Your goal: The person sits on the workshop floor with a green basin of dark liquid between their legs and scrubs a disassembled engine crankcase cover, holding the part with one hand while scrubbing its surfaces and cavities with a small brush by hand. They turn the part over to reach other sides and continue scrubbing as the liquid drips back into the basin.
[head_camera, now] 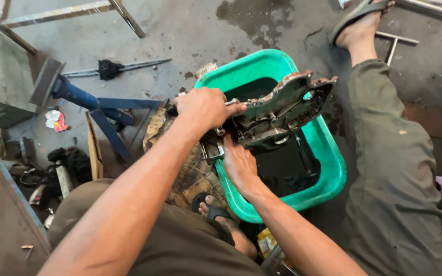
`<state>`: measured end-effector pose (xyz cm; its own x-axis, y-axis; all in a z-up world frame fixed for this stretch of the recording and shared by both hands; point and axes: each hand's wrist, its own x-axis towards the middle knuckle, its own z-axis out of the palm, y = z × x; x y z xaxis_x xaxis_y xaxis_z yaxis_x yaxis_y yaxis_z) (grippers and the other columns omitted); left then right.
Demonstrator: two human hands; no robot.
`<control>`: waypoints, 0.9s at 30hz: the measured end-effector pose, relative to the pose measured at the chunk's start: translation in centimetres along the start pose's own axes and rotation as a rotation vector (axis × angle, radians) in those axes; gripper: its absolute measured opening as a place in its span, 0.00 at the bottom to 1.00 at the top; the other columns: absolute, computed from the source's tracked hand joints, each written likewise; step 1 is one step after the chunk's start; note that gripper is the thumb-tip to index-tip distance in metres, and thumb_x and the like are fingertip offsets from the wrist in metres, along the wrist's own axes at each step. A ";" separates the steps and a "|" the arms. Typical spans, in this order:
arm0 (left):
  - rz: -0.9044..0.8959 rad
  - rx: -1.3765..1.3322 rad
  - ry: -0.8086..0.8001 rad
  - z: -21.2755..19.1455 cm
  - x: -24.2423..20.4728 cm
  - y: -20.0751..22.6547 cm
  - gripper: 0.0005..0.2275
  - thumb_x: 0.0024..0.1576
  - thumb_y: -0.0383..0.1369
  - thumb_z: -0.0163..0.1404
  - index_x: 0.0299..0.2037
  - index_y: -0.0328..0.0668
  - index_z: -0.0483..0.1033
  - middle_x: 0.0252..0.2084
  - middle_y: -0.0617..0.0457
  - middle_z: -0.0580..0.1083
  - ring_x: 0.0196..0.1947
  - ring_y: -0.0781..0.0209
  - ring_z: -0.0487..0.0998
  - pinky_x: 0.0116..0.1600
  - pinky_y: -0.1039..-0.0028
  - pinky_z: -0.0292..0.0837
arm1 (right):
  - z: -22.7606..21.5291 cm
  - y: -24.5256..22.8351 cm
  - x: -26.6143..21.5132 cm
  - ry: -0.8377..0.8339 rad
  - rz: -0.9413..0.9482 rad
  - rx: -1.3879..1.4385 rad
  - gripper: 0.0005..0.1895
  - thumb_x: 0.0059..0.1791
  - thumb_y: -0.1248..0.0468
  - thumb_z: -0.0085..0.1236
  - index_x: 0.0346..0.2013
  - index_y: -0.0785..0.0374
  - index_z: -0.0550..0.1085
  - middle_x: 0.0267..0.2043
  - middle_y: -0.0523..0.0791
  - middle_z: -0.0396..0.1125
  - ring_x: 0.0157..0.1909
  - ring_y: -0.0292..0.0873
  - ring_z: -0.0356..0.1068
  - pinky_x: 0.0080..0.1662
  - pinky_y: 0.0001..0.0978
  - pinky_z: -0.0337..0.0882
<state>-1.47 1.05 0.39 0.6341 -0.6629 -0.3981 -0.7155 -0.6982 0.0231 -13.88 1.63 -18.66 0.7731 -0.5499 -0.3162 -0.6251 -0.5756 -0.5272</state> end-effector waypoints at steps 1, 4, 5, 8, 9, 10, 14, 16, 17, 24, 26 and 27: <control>-0.002 0.005 0.007 -0.2 0.1 -0.1 0.34 0.48 0.71 0.48 0.40 0.48 0.85 0.44 0.44 0.81 0.48 0.43 0.81 0.51 0.46 0.73 | 0.7 0.4 0.2 0.006 -0.005 0.004 0.25 0.52 0.65 0.37 0.65 0.60 0.64 0.42 0.63 0.72 0.43 0.67 0.75 0.41 0.60 0.74; -0.001 -0.006 0.010 -0.1 0.0 -0.4 0.33 0.48 0.70 0.49 0.41 0.50 0.85 0.44 0.45 0.81 0.48 0.43 0.81 0.52 0.45 0.72 | 3.7 2.3 1.1 -0.027 0.222 0.397 0.25 0.62 0.49 0.32 0.56 0.56 0.76 0.44 0.65 0.72 0.48 0.69 0.70 0.47 0.57 0.68; 0.002 -0.009 0.012 -0.1 0.1 -0.2 0.33 0.48 0.70 0.49 0.41 0.49 0.85 0.44 0.45 0.81 0.48 0.44 0.81 0.52 0.46 0.72 | 5.0 3.3 1.9 0.163 0.003 0.469 0.21 0.57 0.57 0.37 0.58 0.60 0.73 0.41 0.64 0.72 0.43 0.66 0.72 0.40 0.54 0.70; 0.006 -0.011 0.016 0.2 0.4 -0.1 0.34 0.49 0.70 0.49 0.42 0.47 0.85 0.44 0.45 0.81 0.48 0.43 0.81 0.52 0.47 0.73 | 7.5 4.5 4.6 0.250 -0.113 0.799 0.11 0.54 0.66 0.43 0.50 0.63 0.70 0.31 0.55 0.67 0.30 0.54 0.69 0.29 0.46 0.66; 0.003 0.001 0.014 0.4 0.3 -0.3 0.34 0.50 0.70 0.48 0.42 0.46 0.85 0.44 0.44 0.81 0.48 0.43 0.82 0.52 0.47 0.73 | 8.5 4.2 5.3 0.141 0.002 1.069 0.05 0.57 0.67 0.44 0.40 0.62 0.70 0.25 0.47 0.63 0.22 0.45 0.63 0.24 0.41 0.61; -0.003 0.005 0.005 0.5 0.0 -0.7 0.34 0.50 0.70 0.48 0.42 0.46 0.85 0.44 0.44 0.81 0.48 0.43 0.82 0.52 0.47 0.73 | 7.1 3.4 4.4 0.131 0.007 1.076 0.05 0.57 0.67 0.44 0.40 0.62 0.70 0.25 0.47 0.63 0.22 0.45 0.63 0.24 0.41 0.61; 0.009 -0.007 0.021 0.2 0.4 -0.1 0.34 0.49 0.70 0.49 0.43 0.46 0.84 0.45 0.44 0.80 0.49 0.43 0.81 0.52 0.48 0.73 | 2.1 3.9 3.8 -0.307 0.238 1.686 0.03 0.57 0.66 0.43 0.40 0.55 0.66 0.20 0.38 0.52 0.17 0.34 0.49 0.22 0.29 0.49; 0.011 -0.003 0.022 -0.4 0.8 -0.1 0.34 0.49 0.70 0.49 0.43 0.46 0.84 0.46 0.44 0.80 0.49 0.43 0.81 0.52 0.48 0.73 | 1.8 4.1 4.8 -0.438 0.263 1.859 0.03 0.57 0.67 0.44 0.41 0.54 0.64 0.19 0.37 0.50 0.17 0.33 0.48 0.22 0.28 0.50; 0.005 0.001 0.018 -0.6 0.9 0.0 0.34 0.49 0.70 0.49 0.43 0.47 0.84 0.46 0.44 0.80 0.50 0.43 0.81 0.52 0.48 0.73 | 2.2 4.3 5.2 -0.401 0.195 1.804 0.02 0.57 0.67 0.45 0.44 0.55 0.65 0.21 0.37 0.53 0.18 0.33 0.51 0.22 0.28 0.51; 0.009 0.027 0.016 -0.1 1.1 -0.3 0.36 0.49 0.71 0.48 0.42 0.44 0.84 0.46 0.43 0.80 0.50 0.42 0.81 0.52 0.49 0.74 | 5.2 4.0 5.8 0.307 -0.307 0.120 0.17 0.48 0.67 0.51 0.51 0.55 0.72 0.36 0.57 0.74 0.35 0.61 0.75 0.37 0.55 0.75; 0.008 0.025 0.017 0.2 0.6 0.0 0.35 0.49 0.71 0.49 0.42 0.44 0.84 0.45 0.42 0.80 0.49 0.42 0.81 0.51 0.49 0.74 | 1.6 1.5 3.2 0.145 -0.189 0.045 0.22 0.49 0.66 0.48 0.59 0.58 0.67 0.37 0.59 0.74 0.38 0.63 0.75 0.39 0.57 0.75; 0.006 0.027 0.021 0.1 0.4 -0.2 0.35 0.49 0.71 0.49 0.41 0.44 0.84 0.45 0.42 0.80 0.49 0.41 0.81 0.51 0.49 0.74 | -0.2 -0.1 2.3 -0.014 -0.075 -0.027 0.27 0.50 0.65 0.45 0.66 0.62 0.61 0.38 0.62 0.75 0.40 0.66 0.76 0.41 0.59 0.75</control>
<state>-1.12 0.93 0.15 0.6355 -0.6726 -0.3791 -0.7266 -0.6870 0.0009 -12.08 0.34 -19.14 0.8193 -0.4963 -0.2873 -0.5677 -0.6315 -0.5282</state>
